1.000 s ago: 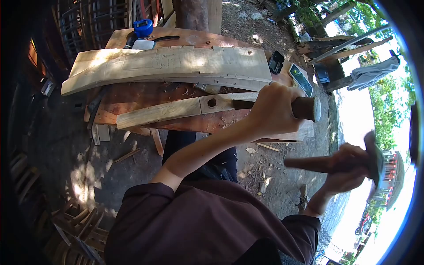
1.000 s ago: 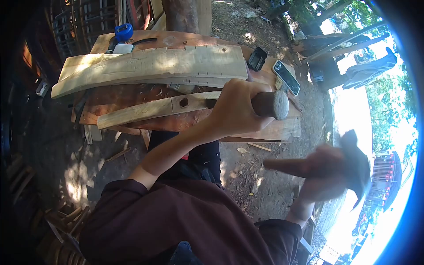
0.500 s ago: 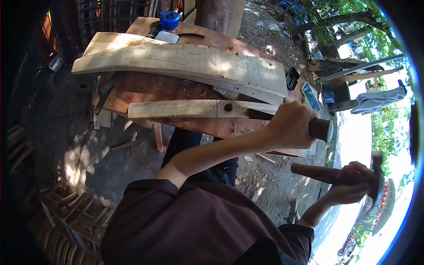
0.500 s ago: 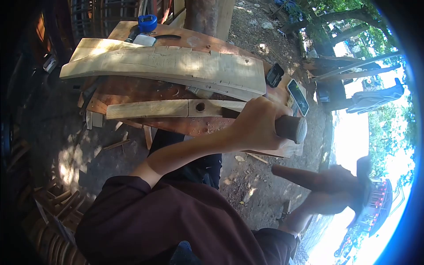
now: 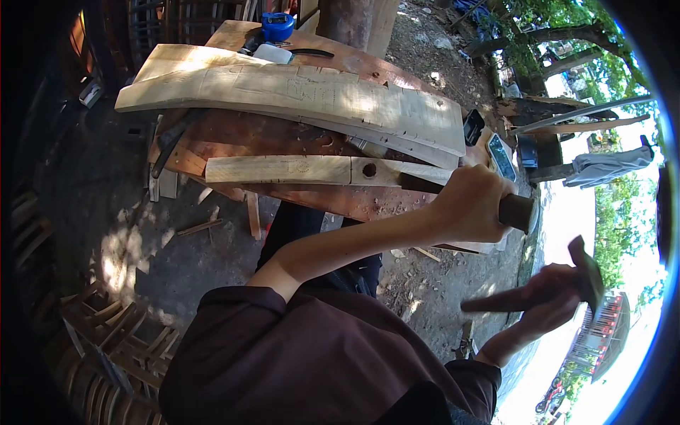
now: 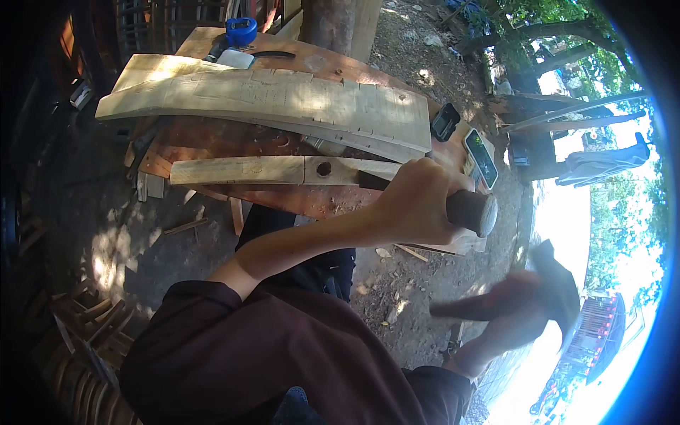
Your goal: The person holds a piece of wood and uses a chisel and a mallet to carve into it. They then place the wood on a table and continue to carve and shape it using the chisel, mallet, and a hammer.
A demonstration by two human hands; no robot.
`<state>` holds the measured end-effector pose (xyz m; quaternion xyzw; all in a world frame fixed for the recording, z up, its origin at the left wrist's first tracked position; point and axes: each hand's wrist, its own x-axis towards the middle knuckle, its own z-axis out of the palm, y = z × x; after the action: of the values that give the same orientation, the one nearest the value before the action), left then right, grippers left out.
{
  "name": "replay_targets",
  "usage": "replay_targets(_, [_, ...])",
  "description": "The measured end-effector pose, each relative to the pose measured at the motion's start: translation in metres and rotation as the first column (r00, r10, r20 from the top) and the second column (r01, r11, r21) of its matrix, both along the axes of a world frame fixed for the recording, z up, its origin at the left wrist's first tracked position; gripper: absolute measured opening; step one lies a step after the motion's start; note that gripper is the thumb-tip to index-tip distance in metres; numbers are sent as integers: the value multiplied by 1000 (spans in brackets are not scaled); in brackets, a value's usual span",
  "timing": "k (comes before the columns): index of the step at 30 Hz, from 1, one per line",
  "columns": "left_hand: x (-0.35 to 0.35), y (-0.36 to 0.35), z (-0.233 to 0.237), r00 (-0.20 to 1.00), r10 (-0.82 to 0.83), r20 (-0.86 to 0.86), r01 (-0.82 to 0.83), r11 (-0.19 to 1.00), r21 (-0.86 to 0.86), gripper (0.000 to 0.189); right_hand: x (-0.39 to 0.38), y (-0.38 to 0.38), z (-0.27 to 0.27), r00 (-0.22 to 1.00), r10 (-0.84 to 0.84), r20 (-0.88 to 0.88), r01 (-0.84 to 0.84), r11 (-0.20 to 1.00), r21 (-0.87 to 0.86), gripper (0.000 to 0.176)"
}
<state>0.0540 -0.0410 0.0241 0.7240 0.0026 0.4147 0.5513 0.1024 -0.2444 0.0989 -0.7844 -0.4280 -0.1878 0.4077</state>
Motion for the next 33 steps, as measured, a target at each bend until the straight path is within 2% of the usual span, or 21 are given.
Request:
replay_targets(1, [-1, 0, 0, 1000, 13, 8, -14, 1000, 21, 12, -3, 2, -4, 1000, -15, 22, 19, 987, -159, 44])
replay_targets(3, [0, -2, 0, 1000, 29, 9, -29, 999, 37, 11, -18, 4, 5, 906, -10, -423, 35, 998, 52, 40])
replay_targets(5, [1, 0, -1, 999, 49, 9, -49, 998, 45, 11, -18, 0, 8, 915, -111, -388, 192, 965, 178, 45])
replay_targets(7, [0, 2, 0, 1000, -15, 11, 15, 1000, -10, 14, -16, -3, 23, 926, -107, -361, 204, 949, 242, 49])
replay_targets(9, [-1, 2, 1, 1000, -26, 8, 26, 999, -24, 14, 4, -14, 39, 949, 311, -61, -276, 905, 324, 62])
replay_targets(10, [-1, 1, 2, 999, -35, 7, 35, 999, -40, 13, 77, -103, 55, 816, 281, 505, -95, 927, -362, 68])
replay_targets(11, [0, 1, 1, 999, -35, 7, 36, 999, -40, 13, 58, -74, 41, 816, 281, 505, -94, 927, -363, 68])
replay_targets(12, [1, 2, 1, 1000, -9, 20, 9, 1000, -20, 13, 17, -12, 22, 908, 208, 364, -203, 978, -53, 68])
replay_targets(13, [2, 2, 0, 999, 18, 34, -18, 1000, -1, 13, -5, 21, 9, 964, 184, 193, -233, 933, 275, 69])
replay_targets(15, [1, 2, -1, 999, 31, 37, -32, 999, 22, 13, 17, -9, -12, 986, -137, -99, 130, 989, -73, 57])
replay_targets(17, [-2, 2, -1, 998, 50, 36, -52, 998, 46, 13, 18, -15, -8, 861, 96, -499, -35, 991, 131, 52])
replay_targets(19, [-3, 3, -1, 1000, 18, 21, -19, 1000, 24, 11, 30, -35, 2, 751, 56, -658, 155, 954, 258, 54])
replay_targets(20, [-3, 5, 0, 1000, 19, 19, -19, 1000, 22, 11, 39, -45, 7, 955, 80, -284, -28, 982, 185, 56])
replay_targets(21, [-3, 5, 0, 1000, 16, 13, -16, 1000, 18, 11, 31, -38, 15, 955, 76, -286, -24, 983, 182, 56])
replay_targets(23, [-3, 5, 0, 1000, 11, 8, -11, 1000, 18, 11, 13, -17, 32, 923, 366, -121, -299, 878, 373, 60])
replay_targets(25, [-2, 2, -1, 1000, -26, -13, 26, 1000, 11, 10, 22, -17, 19, 901, 430, -65, -357, 816, 455, 61])
replay_targets(26, [-1, 1, -2, 999, -29, -12, 29, 1000, 11, 10, 24, -11, 1, 988, -25, 150, -33, 928, 372, 62])
replay_targets(27, [-1, 1, -2, 1000, -14, -3, 14, 1000, 24, 10, 21, -7, -10, 812, -450, 372, 316, 875, 367, 63])
replay_targets(28, [-2, 1, -2, 1000, 3, 8, -4, 999, 40, 9, 9, -3, -5, 984, -145, 101, 136, 986, 92, 61])
replay_targets(29, [-3, 0, -3, 1000, 1, 8, -1, 999, 46, 9, -4, 0, 0, 960, 118, -256, -148, 983, -104, 61])
replay_targets(33, [-5, -1, -2, 1000, 11, 22, -11, 999, 44, 9, -13, -7, -1, 944, 156, -292, -183, 981, -67, 48])
